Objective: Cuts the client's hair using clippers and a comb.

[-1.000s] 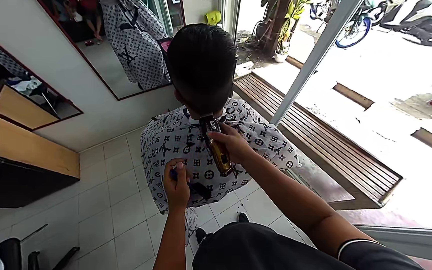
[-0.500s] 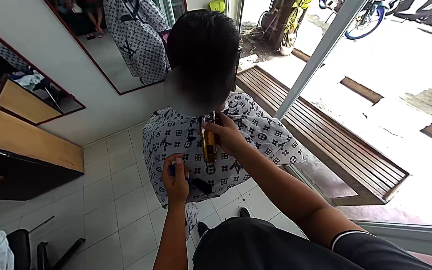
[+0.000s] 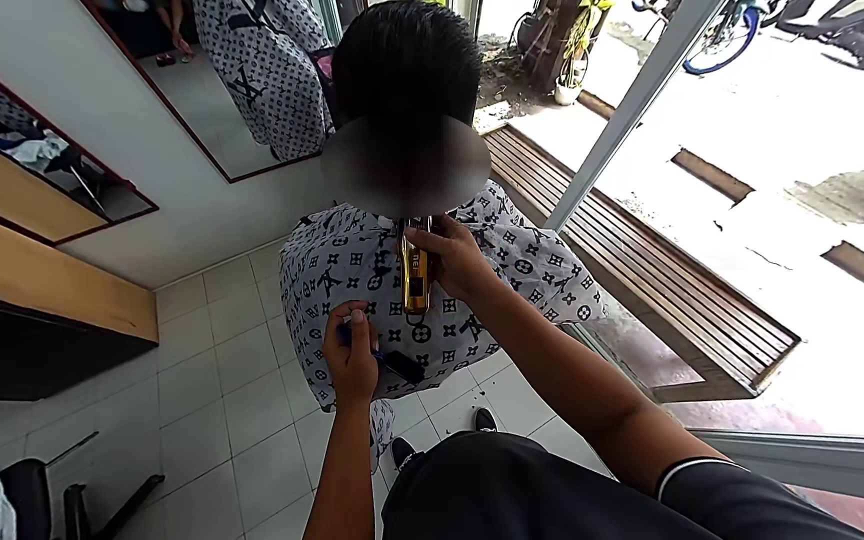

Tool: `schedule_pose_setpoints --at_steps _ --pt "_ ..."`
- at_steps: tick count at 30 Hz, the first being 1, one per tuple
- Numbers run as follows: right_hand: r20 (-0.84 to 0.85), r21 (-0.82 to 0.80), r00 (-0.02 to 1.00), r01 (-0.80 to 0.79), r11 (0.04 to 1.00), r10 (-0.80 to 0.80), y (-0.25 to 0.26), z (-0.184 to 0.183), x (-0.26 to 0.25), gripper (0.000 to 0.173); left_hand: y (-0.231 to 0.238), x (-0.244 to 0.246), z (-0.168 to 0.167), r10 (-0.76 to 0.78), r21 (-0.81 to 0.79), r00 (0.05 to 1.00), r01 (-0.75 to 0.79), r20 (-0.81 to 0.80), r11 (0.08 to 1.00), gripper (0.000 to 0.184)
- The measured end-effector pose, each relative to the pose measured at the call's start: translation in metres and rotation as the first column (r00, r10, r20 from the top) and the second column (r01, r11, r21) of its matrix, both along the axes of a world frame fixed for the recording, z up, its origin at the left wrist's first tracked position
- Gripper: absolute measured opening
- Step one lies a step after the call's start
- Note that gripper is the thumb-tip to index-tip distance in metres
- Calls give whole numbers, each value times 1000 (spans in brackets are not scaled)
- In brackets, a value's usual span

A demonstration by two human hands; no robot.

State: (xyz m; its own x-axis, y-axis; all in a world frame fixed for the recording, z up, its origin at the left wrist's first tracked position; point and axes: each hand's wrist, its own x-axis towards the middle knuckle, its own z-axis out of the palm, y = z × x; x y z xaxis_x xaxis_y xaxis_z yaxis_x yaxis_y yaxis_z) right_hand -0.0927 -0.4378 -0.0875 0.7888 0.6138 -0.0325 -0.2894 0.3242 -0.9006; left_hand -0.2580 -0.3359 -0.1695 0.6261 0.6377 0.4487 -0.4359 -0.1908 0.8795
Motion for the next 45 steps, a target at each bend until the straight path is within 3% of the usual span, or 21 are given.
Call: schedule_pose_setpoints --at_steps 3,6,10,13,17,21,23,30,36,40,43,45 --pt "112 6 993 22 1000 -22 2 -3 -2 55 -1 -1 0 -3 2 1000 3 2 1000 17" --pt "19 -10 1000 5 1000 -5 3 2 -4 50 -1 -1 0 2 -1 1000 -2 1 1000 17" --pt "115 -8 992 49 999 -48 6 -1 -5 56 -1 -1 0 -1 4 1000 1 3 1000 18" --pt "28 -20 999 32 999 -31 8 3 -7 50 -1 -1 0 2 5 1000 -2 8 1000 18" --pt "139 -42 987 84 996 -78 12 1 -7 60 -1 -1 -1 5 20 1000 -5 -6 1000 20" --pt "71 -32 993 92 995 -89 17 4 -10 57 -1 -1 0 10 16 1000 -10 -2 1000 19" --pt "159 -16 982 107 994 -103 16 0 -9 60 -1 -1 -1 7 19 1000 -7 -4 1000 19" --pt "100 -122 993 -51 991 64 -14 -5 5 44 -2 0 1 7 19 1000 -7 4 1000 18" --pt "63 -33 991 -115 993 117 -24 -3 21 37 -3 0 3 10 25 1000 -10 -16 1000 17" --pt "129 -18 986 -109 994 110 -27 -3 23 45 -3 0 3 11 30 1000 -10 -27 999 17" --pt "36 -22 988 -149 989 150 -29 -1 27 35 -3 0 2 20 40 999 -18 -28 999 17" --pt "95 7 984 -149 989 148 -31 -1 30 37 -4 1 3 23 48 999 -21 -35 999 17"
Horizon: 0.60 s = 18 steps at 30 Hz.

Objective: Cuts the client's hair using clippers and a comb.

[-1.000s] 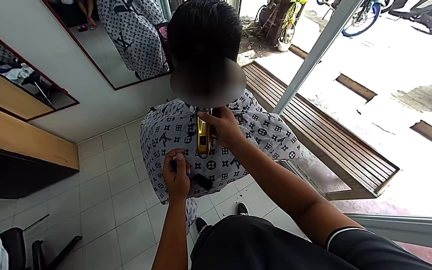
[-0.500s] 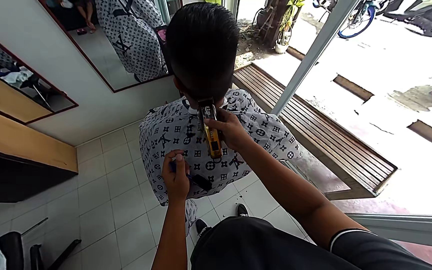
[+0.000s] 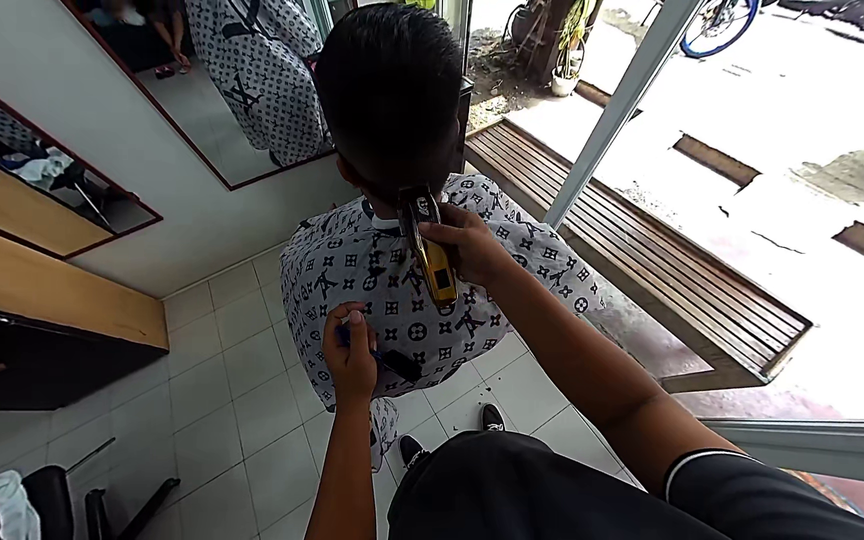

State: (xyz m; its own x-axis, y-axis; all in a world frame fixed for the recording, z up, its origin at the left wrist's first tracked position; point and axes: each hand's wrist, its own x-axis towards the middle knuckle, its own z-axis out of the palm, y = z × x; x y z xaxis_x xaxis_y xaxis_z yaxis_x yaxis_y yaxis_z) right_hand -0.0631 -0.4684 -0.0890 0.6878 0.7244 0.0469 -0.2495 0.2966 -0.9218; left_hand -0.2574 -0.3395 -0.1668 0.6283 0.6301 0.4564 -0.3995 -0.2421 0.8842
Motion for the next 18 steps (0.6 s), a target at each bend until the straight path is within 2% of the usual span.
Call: schedule_pose_setpoints --at_steps 2,6,9,12,18 --pt "40 13 999 -9 1000 9 -2 -2 3 42 0 0 -1 1 4 1000 -1 -3 1000 18" --pt "-41 -29 997 -66 997 64 -9 -2 12 34 0 1 0 9 5 1000 -9 -3 1000 17" --pt "7 -12 997 -82 997 82 -14 -4 21 38 1 1 -2 19 12 1000 -19 -5 1000 17" --pt "5 -32 991 -133 991 133 -17 -2 30 34 3 1 -2 27 21 1000 -27 3 999 19" --pt "8 -66 981 -194 979 195 -29 5 42 32 -3 2 5 23 -68 1000 -24 -16 997 30"
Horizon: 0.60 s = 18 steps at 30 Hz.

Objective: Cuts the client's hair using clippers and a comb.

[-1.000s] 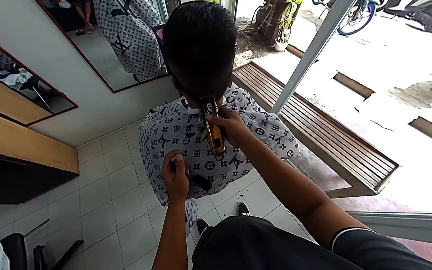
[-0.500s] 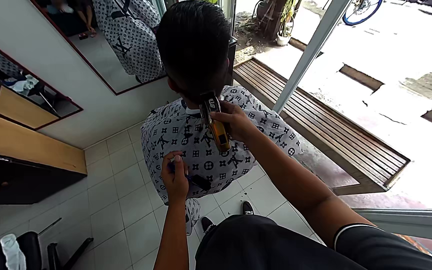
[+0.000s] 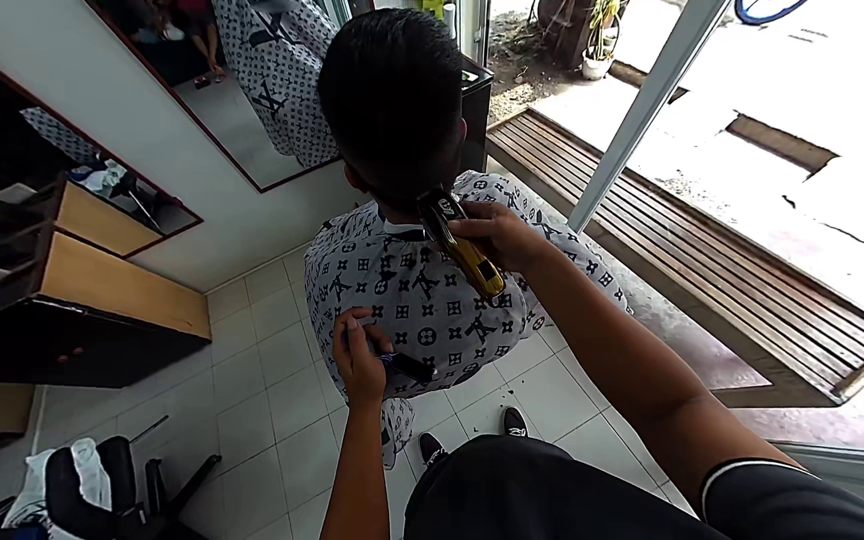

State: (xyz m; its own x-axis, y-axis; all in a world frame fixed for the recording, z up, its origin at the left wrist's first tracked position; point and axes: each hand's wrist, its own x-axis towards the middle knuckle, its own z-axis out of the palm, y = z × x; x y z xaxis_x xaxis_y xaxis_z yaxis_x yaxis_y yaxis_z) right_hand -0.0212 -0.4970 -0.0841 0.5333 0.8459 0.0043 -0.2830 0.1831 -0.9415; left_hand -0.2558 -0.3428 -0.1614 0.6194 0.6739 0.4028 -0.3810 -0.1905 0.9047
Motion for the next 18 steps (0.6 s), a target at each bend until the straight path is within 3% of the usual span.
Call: schedule_pose_setpoints --at_steps 2,4,7,11,14,16,18 --pt "-27 31 1000 -11 999 12 -3 1 1 30 1 1 1 32 -49 999 -33 -11 998 27" --pt "-90 90 996 -1 996 9 -10 1 -2 32 4 3 8 32 -194 999 -39 -41 980 18" --pt "-283 166 959 75 983 -25 -30 -7 -11 38 7 9 38 -118 -429 993 102 -11 897 17" --pt "-325 97 939 154 983 -115 -52 -25 -27 36 3 49 100 -206 -263 978 210 41 942 13" --pt "-256 59 951 196 979 -175 -60 -32 -37 54 3 95 143 -174 -274 982 189 78 943 8" --pt "-197 60 959 218 974 -202 -67 -32 -40 54 15 115 153 -165 -331 986 165 28 929 6" --pt "-146 85 967 223 971 -209 -76 -32 -41 51 28 120 142 -178 -299 982 150 -67 942 3"
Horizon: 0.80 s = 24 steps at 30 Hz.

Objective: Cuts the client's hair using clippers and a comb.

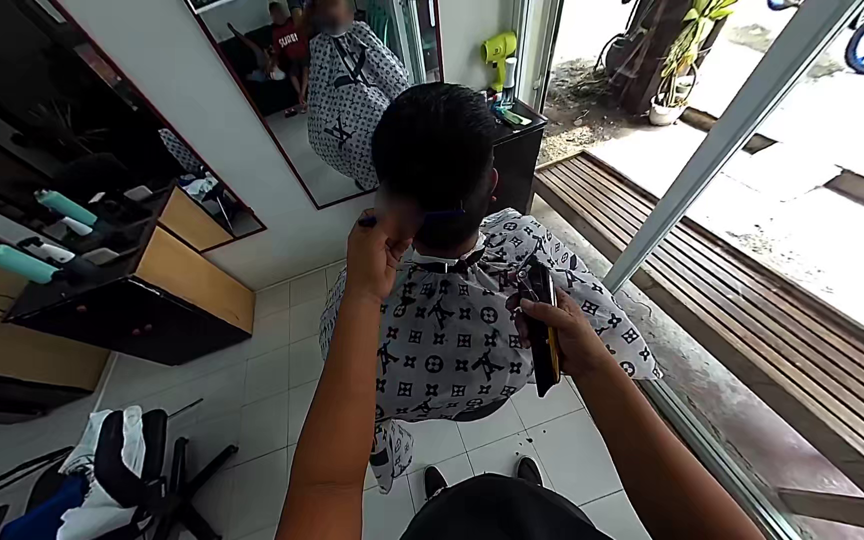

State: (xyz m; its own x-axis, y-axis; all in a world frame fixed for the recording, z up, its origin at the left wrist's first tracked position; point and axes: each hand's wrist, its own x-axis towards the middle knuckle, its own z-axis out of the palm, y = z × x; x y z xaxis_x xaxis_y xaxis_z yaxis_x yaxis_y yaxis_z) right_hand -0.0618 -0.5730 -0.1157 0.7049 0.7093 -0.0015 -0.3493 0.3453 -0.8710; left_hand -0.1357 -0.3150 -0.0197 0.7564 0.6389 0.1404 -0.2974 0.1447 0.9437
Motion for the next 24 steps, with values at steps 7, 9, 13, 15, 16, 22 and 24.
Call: schedule_pose_setpoints --at_steps 7,9,13,15,16,22,24 --pt "13 -70 1000 -26 997 27 -4 7 7 38 -36 -4 -15 -36 145 988 14 150 989 5" --pt "-54 -27 996 -73 997 71 2 11 8 35 -43 6 -20 49 119 985 -69 168 991 5" --pt "-23 -49 992 -124 991 123 17 25 10 35 -28 -14 -67 65 233 998 -57 -27 971 15" --pt "113 -143 984 -122 982 139 28 31 15 47 -24 -40 -84 72 184 996 -60 -56 981 18" --pt "183 -182 972 -117 976 150 35 30 19 52 -25 -53 -90 87 134 995 -81 -39 988 18" --pt "292 -194 942 -109 975 164 78 26 30 49 -36 -111 -122 153 79 987 -156 39 985 25" --pt "264 -182 950 -123 976 169 83 25 31 45 -37 -120 -131 143 69 987 -148 72 987 25"
